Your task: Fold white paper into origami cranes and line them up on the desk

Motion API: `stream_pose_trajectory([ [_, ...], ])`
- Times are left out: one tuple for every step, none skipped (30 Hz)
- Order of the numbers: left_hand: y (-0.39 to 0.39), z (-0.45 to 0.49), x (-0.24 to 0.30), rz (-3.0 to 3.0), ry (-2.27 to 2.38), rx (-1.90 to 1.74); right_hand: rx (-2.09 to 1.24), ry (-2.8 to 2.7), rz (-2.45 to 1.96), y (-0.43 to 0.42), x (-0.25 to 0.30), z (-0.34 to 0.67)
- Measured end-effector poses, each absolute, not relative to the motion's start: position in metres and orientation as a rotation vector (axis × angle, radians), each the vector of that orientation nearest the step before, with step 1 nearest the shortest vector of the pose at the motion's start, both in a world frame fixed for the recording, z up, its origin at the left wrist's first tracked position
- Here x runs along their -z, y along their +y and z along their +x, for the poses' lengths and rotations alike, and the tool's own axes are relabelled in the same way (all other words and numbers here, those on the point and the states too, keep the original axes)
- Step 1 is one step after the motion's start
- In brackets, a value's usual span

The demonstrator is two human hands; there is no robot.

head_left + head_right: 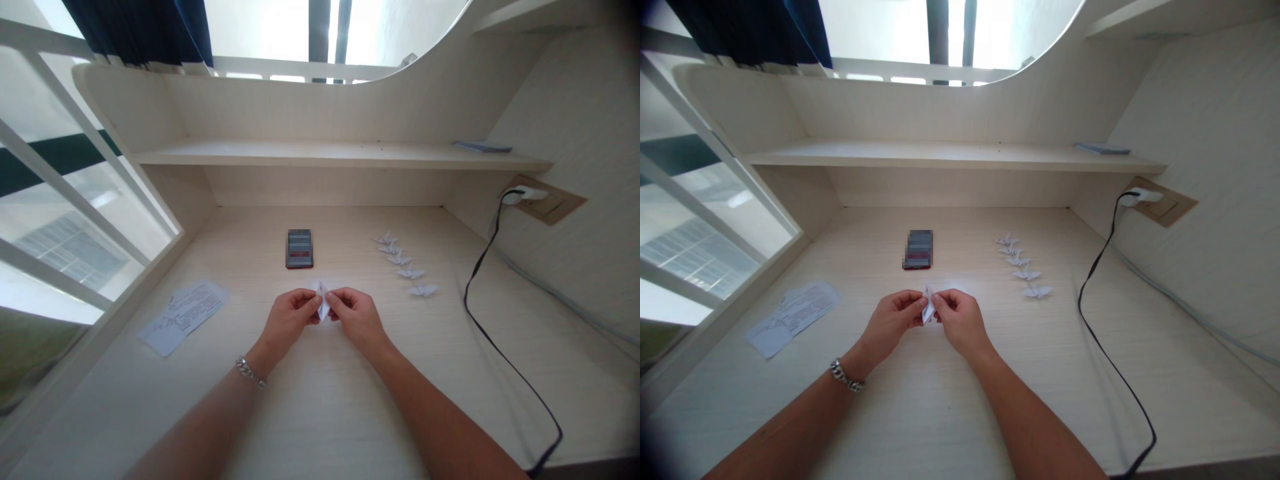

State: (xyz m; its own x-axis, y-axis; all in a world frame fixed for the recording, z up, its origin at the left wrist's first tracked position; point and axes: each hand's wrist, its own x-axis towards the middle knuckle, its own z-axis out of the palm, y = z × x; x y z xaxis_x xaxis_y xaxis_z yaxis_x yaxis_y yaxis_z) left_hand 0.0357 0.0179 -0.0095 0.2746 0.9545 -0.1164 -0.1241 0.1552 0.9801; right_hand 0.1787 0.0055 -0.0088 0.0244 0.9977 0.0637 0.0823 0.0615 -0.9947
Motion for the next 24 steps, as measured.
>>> stream_pose_trajectory([
  [0.018,0.035,0.009,1.125,0.976,-0.975,-1.103,-1.277,-1.237,0.005,0.009,0.179],
  [0.018,0.035,0.009,1.130,0.982,-0.969,-1.106,-1.280,-1.239,0.005,0.009,0.178],
  [0.018,0.035,0.009,1.134,0.988,-0.963,-1.112,-1.283,-1.239,0.005,0.008,0.178],
  [0.018,0.034,0.009,1.135,0.993,-0.958,-1.121,-1.292,-1.239,0.005,0.008,0.179],
  [0.018,0.033,0.008,1.132,0.996,-0.954,-1.126,-1.309,-1.239,0.005,0.008,0.179],
  [0.019,0.033,0.007,1.126,0.993,-0.949,-1.122,-1.329,-1.240,0.004,0.007,0.180],
  [0.019,0.032,0.006,1.118,0.984,-0.943,-1.108,-1.347,-1.242,0.004,0.006,0.181],
  [0.019,0.032,0.005,1.111,0.973,-0.931,-1.087,-1.360,-1.245,0.005,0.005,0.182],
  [0.018,0.032,0.004,1.108,0.961,-0.911,-1.064,-1.365,-1.250,0.005,0.005,0.183],
  [0.018,0.032,0.003,1.109,0.951,-0.884,-1.047,-1.363,-1.254,0.006,0.004,0.184],
  [0.018,0.032,0.003,1.114,0.944,-0.854,-1.038,-1.354,-1.257,0.006,0.004,0.185],
  [0.017,0.032,0.002,1.122,0.939,-0.825,-1.040,-1.347,-1.257,0.007,0.004,0.186],
  [0.017,0.033,0.002,1.133,0.936,-0.801,-1.051,-1.346,-1.255,0.007,0.004,0.187],
  [0.017,0.033,0.001,1.143,0.934,-0.786,-1.065,-1.345,-1.250,0.007,0.004,0.188],
  [0.017,0.033,0.001,1.154,0.933,-0.778,-1.082,-1.343,-1.244,0.008,0.004,0.188],
  [0.016,0.033,0.001,1.166,0.935,-0.775,-1.100,-1.335,-1.238,0.008,0.004,0.188],
  [0.016,0.033,0.001,1.177,0.938,-0.774,-1.119,-1.323,-1.233,0.008,0.005,0.188],
  [0.016,0.033,0.001,1.187,0.941,-0.773,-1.139,-1.307,-1.230,0.007,0.005,0.188],
  [0.016,0.032,0.001,1.198,0.943,-0.770,-1.157,-1.289,-1.230,0.007,0.005,0.188],
  [0.016,0.032,0.000,1.208,0.944,-0.766,-1.173,-1.273,-1.230,0.007,0.005,0.188],
  [0.016,0.032,0.000,1.219,0.945,-0.761,-1.188,-1.259,-1.230,0.007,0.005,0.188],
  [0.016,0.031,0.000,1.232,0.947,-0.758,-1.201,-1.249,-1.228,0.006,0.004,0.188],
  [0.016,0.031,-0.001,1.244,0.952,-0.756,-1.214,-1.245,-1.222,0.006,0.003,0.188],
  [0.016,0.031,-0.001,1.256,0.959,-0.757,-1.231,-1.243,-1.211,0.006,0.002,0.188],
])
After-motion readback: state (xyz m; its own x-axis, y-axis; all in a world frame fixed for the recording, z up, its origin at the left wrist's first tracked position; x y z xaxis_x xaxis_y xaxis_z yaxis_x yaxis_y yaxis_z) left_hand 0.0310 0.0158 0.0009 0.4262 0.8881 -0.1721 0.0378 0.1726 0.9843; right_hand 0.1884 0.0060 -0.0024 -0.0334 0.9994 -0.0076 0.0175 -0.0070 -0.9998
